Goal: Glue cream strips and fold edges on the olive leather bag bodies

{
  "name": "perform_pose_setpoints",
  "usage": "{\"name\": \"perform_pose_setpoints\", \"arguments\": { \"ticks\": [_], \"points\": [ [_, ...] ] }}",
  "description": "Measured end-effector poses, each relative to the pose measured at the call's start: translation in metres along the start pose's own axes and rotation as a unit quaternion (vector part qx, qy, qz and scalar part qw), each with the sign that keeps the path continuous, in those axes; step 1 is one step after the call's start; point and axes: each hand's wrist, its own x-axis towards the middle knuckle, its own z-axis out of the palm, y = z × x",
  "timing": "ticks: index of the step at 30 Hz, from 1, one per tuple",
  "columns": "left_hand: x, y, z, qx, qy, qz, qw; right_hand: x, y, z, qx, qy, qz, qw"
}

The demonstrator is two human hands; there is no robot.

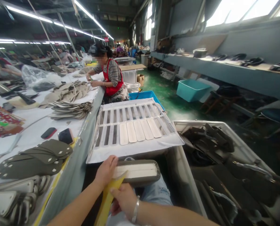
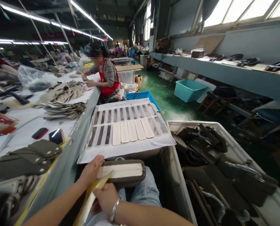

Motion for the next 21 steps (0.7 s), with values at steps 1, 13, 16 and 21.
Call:
{"name": "perform_pose_setpoints", "arguments": {
  "ticks": [1, 13, 16, 21],
  "points": [
    [-0.003, -0.005, -0.003, -0.103, 0.016, -0.028, 0.994, -0.011, -0.006, -0.006, -0.007, 0.013, -0.022, 1.000],
    [-0.051, -0.043, -0.017, -0.535, 0.016, -0.174, 0.827, -0.084, -0.089, -0.177, 0.014, 0.354, -0.226, 0.907],
    [-0.048, -0.047, -0.015, -0.528, 0.013, -0.154, 0.835, -0.069, -0.086, -0.213, -0.013, 0.362, -0.159, 0.918],
    [-0.043, -0.041, -0.013, -0.404, 0.000, -0.121, 0.907, -0.044, -0.101, -0.241, -0.025, 0.370, -0.163, 0.914]
  ]
}}
